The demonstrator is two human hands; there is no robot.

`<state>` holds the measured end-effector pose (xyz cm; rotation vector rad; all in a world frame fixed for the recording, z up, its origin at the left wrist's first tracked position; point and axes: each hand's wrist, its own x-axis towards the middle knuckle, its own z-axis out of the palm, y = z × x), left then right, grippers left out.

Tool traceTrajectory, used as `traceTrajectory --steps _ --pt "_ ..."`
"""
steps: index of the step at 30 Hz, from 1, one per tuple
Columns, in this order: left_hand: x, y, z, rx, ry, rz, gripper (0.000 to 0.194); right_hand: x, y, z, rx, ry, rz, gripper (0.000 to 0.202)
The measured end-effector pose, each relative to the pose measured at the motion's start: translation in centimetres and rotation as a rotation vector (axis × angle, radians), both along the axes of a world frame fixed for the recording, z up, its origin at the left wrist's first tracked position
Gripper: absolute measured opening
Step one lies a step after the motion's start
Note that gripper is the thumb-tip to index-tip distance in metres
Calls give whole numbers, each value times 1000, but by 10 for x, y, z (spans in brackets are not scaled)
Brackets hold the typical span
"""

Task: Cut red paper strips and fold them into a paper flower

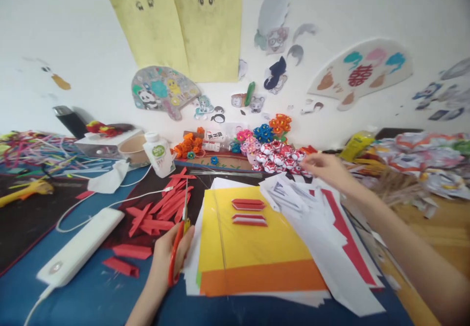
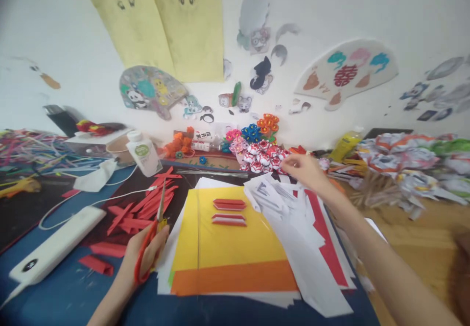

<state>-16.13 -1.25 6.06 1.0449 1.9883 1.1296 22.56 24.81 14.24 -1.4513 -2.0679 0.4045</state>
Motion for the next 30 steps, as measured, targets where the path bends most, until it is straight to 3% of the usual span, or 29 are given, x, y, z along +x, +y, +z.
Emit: traceTrajectory --steps 2,6,9,14,18,23,26,30 --pt "-7 -9 2 -8 181 -84 47 -37 -51 3 -99 -34 200 21" --pt "-13 -36 11 -81 589 -188 41 -115 -126 -9 -147 -98 332 15" --pt "-13 -58 13 -173 708 -215 33 -163 -144 -29 -135 -227 308 15" --pt "-22 -89 13 -305 760 -282 23 -208 -139 -47 -43 -251 322 15" --pt "-28 -99 16 -380 785 -296 21 -192 -132 -46 0 -177 201 23" --pt "-28 -86 20 -404 839 -348 27 -120 -127 -59 -11 -52 -94 22" --pt "-25 -72 17 -357 827 -400 32 -95 -133 -73 -22 -3 -112 23" --pt "-22 -59 9 -207 816 -431 33 -94 -141 -83 -63 10 -15 26"
